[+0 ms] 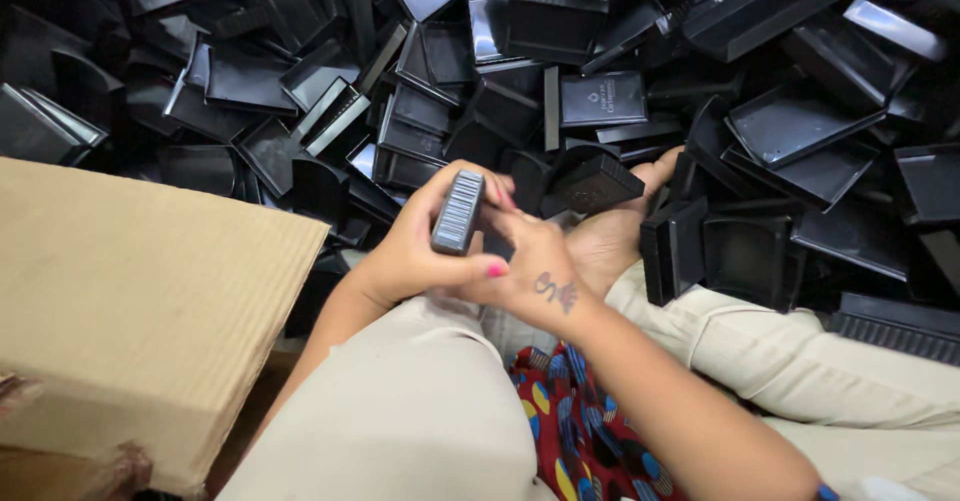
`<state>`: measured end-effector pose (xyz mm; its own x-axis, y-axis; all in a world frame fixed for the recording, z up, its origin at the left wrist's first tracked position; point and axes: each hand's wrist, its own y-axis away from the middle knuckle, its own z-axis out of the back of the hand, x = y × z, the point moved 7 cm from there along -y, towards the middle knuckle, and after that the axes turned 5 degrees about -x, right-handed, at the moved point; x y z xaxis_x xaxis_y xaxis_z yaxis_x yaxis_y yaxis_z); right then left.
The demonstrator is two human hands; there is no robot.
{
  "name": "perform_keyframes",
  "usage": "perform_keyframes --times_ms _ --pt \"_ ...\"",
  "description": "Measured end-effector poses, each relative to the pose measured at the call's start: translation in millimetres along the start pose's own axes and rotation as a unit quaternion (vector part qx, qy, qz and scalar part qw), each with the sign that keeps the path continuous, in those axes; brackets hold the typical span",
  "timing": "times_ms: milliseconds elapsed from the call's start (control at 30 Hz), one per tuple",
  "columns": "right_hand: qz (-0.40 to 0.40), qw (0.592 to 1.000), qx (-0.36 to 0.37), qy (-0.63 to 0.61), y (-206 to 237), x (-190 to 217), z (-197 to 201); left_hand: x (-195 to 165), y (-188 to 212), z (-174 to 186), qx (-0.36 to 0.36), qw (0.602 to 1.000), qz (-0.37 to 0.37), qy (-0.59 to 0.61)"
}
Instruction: The person sits on the floor surrounded by a large pile of black plastic boxes. They pick up boxes one at a time, fit the lid onto the base by hand, and place the assembled boxes into a nearby cardboard box.
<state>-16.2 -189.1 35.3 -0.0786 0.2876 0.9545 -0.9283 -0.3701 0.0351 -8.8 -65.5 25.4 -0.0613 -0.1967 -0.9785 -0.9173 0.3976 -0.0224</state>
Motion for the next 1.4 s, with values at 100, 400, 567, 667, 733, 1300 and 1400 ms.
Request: perform_keyframes --times_ms 100,400,567,667,733,1300,1400 --pt "0.023 0.995 -0.031 0.09 5 2 9 5 -2 17 -0.073 0.995 -0.004 0.066" --pt "0.183 0.857 -0.085 0.474 14 4 75 6 -68 56 -0.182 0.963 0.09 -0.178" --pt "-0.05 0.897 -0.15 0.412 -14 -24 109 37 -111 14 0.004 0.871 0.444 -0.211" --pt "0.032 0.918 -0.223 0.327 -3 -4 111 47 -118 -33 0.029 0.89 0.455 -0.005" --pt "0.117 0.914 -0.231 0.311 5 15 98 39 -129 -59 0.014 0.906 0.33 0.263" --pt "-0.075 0.934 -0.271 -0.222 45 -43 166 45 -105 -74 0.04 0.945 0.269 0.182" --pt "-0.11 0.898 -0.295 -0.306 18 -52 143 35 -101 -83 0.084 0.94 0.239 0.23"
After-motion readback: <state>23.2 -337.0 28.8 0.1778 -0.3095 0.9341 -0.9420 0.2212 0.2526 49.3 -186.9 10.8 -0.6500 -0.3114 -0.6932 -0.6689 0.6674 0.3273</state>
